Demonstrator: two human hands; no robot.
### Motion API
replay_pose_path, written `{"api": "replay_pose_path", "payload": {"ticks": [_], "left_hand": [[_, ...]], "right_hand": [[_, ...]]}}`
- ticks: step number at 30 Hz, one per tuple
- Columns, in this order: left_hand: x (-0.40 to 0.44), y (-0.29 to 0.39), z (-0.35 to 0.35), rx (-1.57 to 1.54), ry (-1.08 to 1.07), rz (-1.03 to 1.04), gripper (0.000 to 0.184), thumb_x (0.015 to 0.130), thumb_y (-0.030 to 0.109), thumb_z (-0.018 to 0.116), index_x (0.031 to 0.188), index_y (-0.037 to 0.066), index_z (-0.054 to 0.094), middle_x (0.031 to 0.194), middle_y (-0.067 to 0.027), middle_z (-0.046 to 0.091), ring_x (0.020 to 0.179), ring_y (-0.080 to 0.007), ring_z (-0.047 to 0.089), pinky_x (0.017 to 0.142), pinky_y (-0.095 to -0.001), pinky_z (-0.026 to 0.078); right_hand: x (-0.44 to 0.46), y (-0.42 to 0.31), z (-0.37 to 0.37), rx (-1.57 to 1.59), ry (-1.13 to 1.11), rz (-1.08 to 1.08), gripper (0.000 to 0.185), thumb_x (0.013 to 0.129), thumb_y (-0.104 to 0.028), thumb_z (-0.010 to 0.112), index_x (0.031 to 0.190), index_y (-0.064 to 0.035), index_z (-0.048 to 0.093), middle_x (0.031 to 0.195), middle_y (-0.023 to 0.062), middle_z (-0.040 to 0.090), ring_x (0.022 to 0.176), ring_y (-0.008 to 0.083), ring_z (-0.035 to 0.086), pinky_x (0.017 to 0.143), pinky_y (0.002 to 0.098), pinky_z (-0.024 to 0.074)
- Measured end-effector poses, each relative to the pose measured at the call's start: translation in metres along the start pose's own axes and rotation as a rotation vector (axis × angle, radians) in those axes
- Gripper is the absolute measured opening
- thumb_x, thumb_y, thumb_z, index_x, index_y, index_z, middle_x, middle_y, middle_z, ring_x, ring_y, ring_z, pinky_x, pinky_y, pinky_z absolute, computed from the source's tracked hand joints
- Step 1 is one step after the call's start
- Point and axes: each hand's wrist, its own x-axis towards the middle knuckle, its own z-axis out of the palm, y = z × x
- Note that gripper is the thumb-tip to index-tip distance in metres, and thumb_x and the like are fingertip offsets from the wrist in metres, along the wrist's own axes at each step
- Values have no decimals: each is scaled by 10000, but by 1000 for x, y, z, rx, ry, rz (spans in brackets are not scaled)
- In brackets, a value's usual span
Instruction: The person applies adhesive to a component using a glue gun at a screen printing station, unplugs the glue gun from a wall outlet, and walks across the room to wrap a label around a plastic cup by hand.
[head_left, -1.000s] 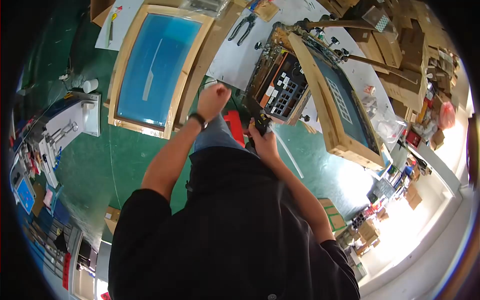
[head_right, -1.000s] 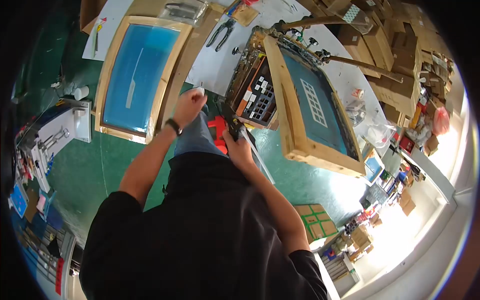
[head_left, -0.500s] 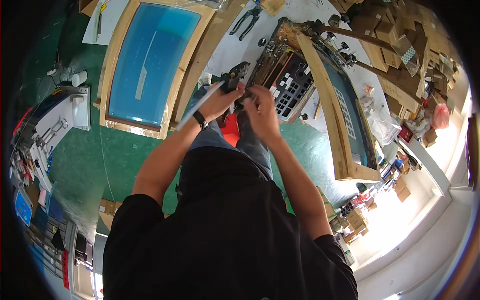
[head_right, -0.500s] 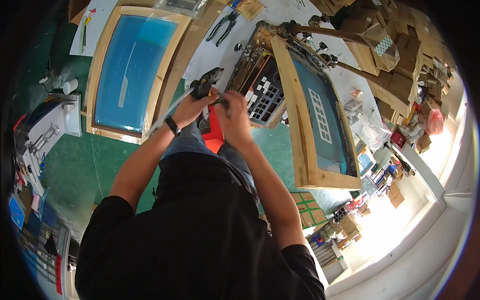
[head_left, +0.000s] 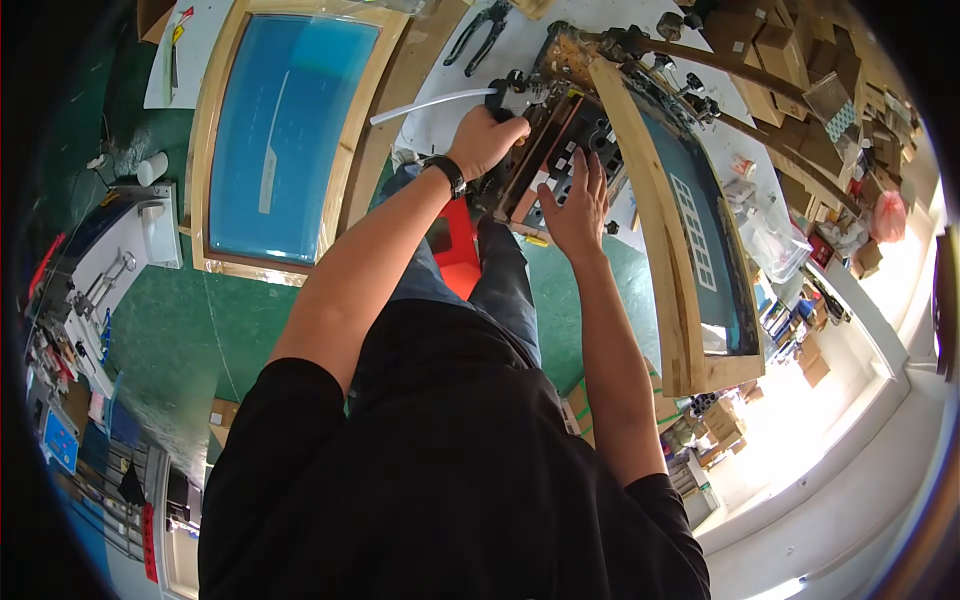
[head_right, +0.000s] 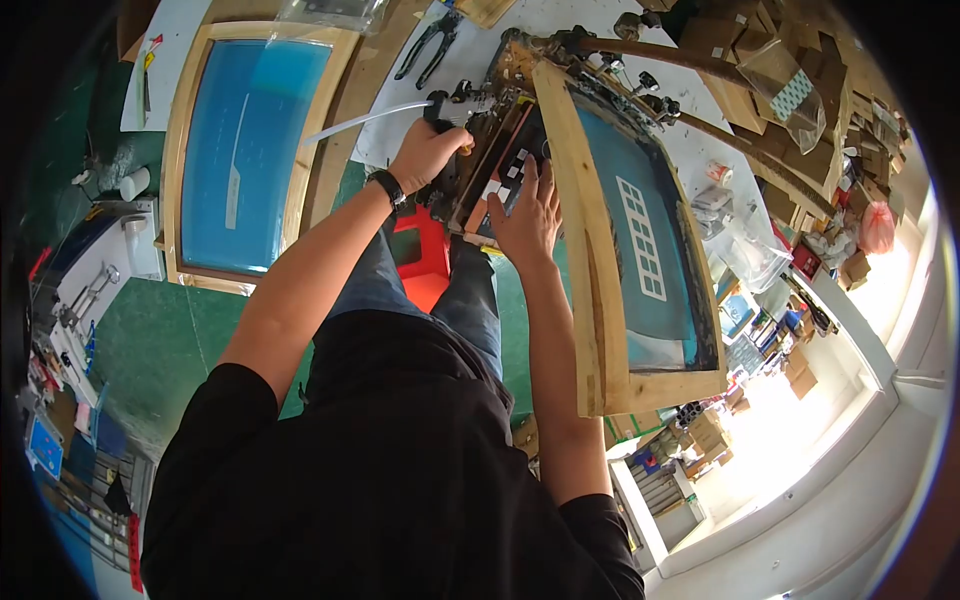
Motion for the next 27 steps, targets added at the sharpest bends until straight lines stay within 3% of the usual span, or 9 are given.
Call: {"api": "replay_pose_path", "payload": {"ticks": [4, 27], "left_hand": [[5, -6, 6, 4, 13, 11, 378, 836, 323, 648, 628, 9, 671, 570, -31, 620, 573, -214, 552, 626, -298, 441], [-5, -19, 10, -24, -56, -92, 357, 862, 286, 638, 643, 6, 671, 613, -49, 658, 582, -200, 577, 622, -298, 457]], "right_hand": [[0, 2, 2, 249, 33, -3, 860, 918, -326, 742, 1611, -17, 338, 1623, 238, 406, 1490, 418, 400, 1210, 513, 352], [-2, 3, -5, 364, 6, 27, 848, 897, -298, 754, 1585, 10, 363, 1604, 239, 429, 1479, 406, 410, 1212, 498, 362]]}}
